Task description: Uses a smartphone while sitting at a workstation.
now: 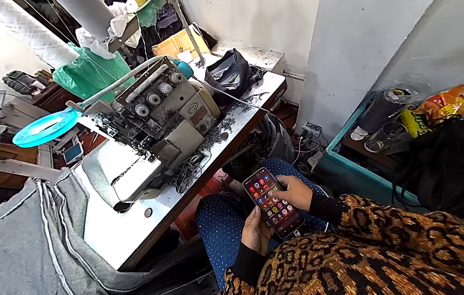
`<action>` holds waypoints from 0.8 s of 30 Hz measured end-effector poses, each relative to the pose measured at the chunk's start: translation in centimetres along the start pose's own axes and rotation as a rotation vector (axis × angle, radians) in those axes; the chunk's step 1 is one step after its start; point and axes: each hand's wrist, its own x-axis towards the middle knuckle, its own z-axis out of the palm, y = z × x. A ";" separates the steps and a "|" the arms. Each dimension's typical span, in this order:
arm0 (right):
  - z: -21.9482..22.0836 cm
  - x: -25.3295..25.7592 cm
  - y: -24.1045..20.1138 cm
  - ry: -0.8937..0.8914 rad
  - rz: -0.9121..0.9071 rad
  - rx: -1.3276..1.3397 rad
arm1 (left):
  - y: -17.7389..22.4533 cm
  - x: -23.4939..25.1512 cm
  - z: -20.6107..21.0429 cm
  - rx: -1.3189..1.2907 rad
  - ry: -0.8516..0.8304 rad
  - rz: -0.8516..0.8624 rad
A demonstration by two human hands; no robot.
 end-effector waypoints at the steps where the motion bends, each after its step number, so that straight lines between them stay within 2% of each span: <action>1: 0.0 0.0 0.1 -0.002 -0.011 0.007 | 0.0 0.0 0.0 -0.002 0.008 -0.001; 6: -0.7 -0.4 1.0 -0.009 -0.098 0.076 | 0.0 0.0 -0.1 -0.004 0.016 -0.007; 9: -1.2 -0.5 1.7 0.021 -0.129 0.011 | 0.0 0.0 0.0 0.006 0.034 0.000; 24: -1.5 -0.9 2.4 0.061 -0.146 -0.040 | 0.0 0.0 0.2 0.001 0.067 -0.013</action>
